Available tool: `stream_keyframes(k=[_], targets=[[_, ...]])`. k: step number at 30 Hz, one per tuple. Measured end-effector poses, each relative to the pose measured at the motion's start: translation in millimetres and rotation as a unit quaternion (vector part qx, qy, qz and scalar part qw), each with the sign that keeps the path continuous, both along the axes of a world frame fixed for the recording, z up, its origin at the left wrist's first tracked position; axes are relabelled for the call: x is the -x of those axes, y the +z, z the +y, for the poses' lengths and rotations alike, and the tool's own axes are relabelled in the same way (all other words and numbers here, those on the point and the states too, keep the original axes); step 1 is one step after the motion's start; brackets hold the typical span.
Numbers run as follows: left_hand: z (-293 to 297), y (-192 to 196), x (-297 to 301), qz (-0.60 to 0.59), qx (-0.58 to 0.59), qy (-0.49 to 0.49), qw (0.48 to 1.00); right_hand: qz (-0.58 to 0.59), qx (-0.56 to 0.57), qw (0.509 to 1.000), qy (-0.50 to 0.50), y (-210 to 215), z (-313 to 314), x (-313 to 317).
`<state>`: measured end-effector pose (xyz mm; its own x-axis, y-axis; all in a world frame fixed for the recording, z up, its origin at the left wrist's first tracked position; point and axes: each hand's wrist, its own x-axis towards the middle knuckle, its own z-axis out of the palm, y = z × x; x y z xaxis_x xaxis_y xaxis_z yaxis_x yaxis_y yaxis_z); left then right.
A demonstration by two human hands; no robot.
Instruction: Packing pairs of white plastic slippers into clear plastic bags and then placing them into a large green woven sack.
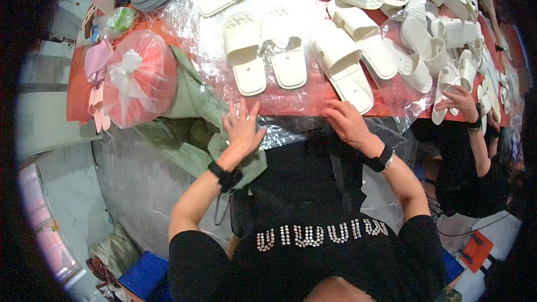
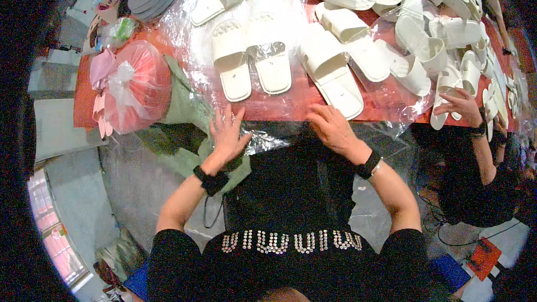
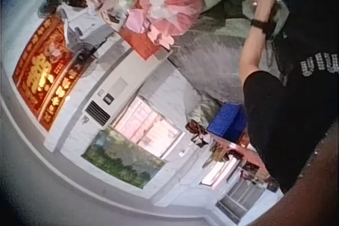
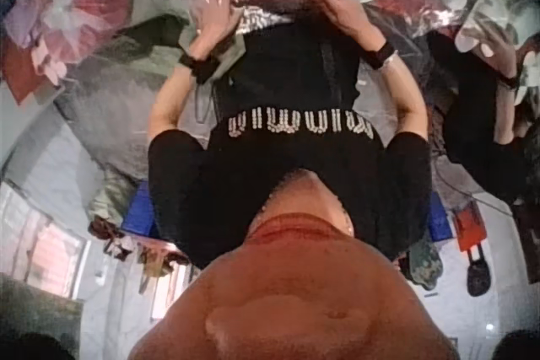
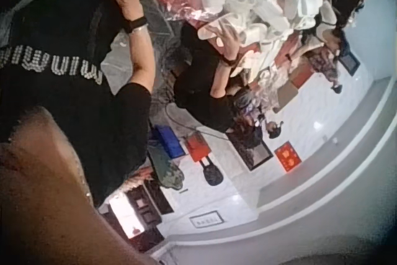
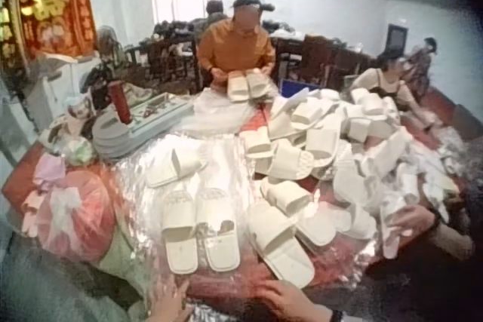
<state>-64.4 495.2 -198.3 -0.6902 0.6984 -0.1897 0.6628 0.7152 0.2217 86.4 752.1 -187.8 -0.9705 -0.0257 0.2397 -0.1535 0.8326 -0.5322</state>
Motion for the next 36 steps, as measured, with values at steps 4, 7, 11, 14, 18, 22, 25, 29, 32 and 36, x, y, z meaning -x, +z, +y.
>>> stream_keyframes(k=[4, 7, 11, 14, 18, 22, 25, 29, 32, 36], targets=[[-49.3, 48.5, 2.2, -0.054, 0.044, -0.209, 0.975, -0.018, -0.177, 0.982, 0.058, -3.4, -4.0, 10.3], [-52.3, 85.0, 26.0, -0.533, -0.021, -0.069, 0.843, -0.014, -0.229, 0.969, 0.086, -10.6, -4.6, 12.5], [-64.5, 92.0, 46.1, -0.322, -0.384, 0.143, 0.853, 0.022, -0.195, 0.973, 0.121, -19.0, -12.3, 18.7], [-76.0, 97.1, 51.5, -0.420, -0.474, 0.155, 0.759, 0.065, -0.158, 0.979, 0.113, -26.2, -23.4, 27.1], [-68.1, 111.4, 52.5, -0.272, -0.507, 0.161, 0.802, 0.092, -0.142, 0.975, 0.141, -20.2, -34.6, 31.6], [-77.0, 70.0, 68.9, -0.026, -0.293, -0.003, 0.956, 0.079, -0.176, 0.958, 0.214, -19.6, -36.1, 42.2], [-88.1, 43.7, 69.7, 0.081, -0.021, -0.303, 0.949, 0.036, -0.147, 0.964, 0.220, -20.8, -27.1, 41.3], [-97.7, 32.8, 51.3, -0.065, -0.003, -0.294, 0.953, -0.021, -0.072, 0.975, 0.209, -17.4, -19.5, 42.0], [-95.1, 34.5, 49.4, -0.028, 0.043, -0.309, 0.950, -0.143, 0.137, 0.974, 0.107, -15.8, -18.7, 44.9], [-96.3, 13.2, 39.0, 0.022, -0.027, -0.257, 0.966, -0.186, 0.325, 0.927, -0.029, -19.1, -23.7, 53.8]])
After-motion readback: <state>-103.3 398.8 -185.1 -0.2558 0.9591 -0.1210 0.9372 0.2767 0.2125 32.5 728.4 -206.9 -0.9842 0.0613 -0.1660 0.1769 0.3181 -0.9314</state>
